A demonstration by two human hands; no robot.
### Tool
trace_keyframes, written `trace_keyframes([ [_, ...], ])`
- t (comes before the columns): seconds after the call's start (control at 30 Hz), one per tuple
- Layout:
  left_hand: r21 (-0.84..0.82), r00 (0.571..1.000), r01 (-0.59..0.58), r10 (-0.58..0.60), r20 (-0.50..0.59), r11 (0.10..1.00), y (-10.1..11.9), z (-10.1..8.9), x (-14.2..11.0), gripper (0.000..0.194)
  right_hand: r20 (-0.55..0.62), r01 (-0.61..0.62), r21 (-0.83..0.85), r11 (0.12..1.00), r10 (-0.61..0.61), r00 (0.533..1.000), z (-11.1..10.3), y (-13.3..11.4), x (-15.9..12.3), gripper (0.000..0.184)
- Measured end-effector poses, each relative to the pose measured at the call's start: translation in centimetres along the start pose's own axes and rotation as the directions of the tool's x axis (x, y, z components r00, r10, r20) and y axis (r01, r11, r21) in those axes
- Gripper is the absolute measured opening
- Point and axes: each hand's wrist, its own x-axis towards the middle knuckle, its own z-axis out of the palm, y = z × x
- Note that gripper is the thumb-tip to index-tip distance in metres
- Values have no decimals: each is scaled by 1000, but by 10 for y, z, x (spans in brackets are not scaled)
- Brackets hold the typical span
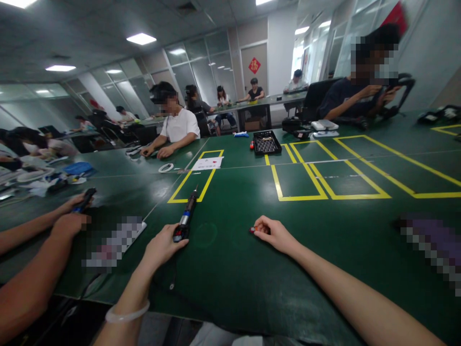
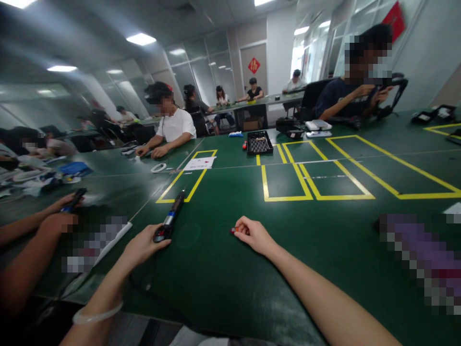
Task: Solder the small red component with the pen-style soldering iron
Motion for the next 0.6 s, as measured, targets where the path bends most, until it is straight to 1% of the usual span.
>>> trace_keyframes([
  [0.17, 23, 993, -116, 116, 7, 993, 66, -4, 3, 63, 6, -14, -3, 1000, 14, 1000, 0, -3, 0, 13],
  [0.33, 16, 959, -282, 282, 1, 959, 126, -1, 5, 59, 1, -8, -15, 1000, 8, 1000, 0, -3, 0, 12],
  [0.47, -11, 917, -399, 400, 4, 917, 162, 3, 4, 59, -28, 3, -43, 999, -5, 1000, 1, -2, 0, 12],
  [0.6, -49, 868, -495, 496, 19, 868, 188, 6, -1, 62, -54, -8, -97, 995, 3, 999, 2, 0, 1, 10],
])
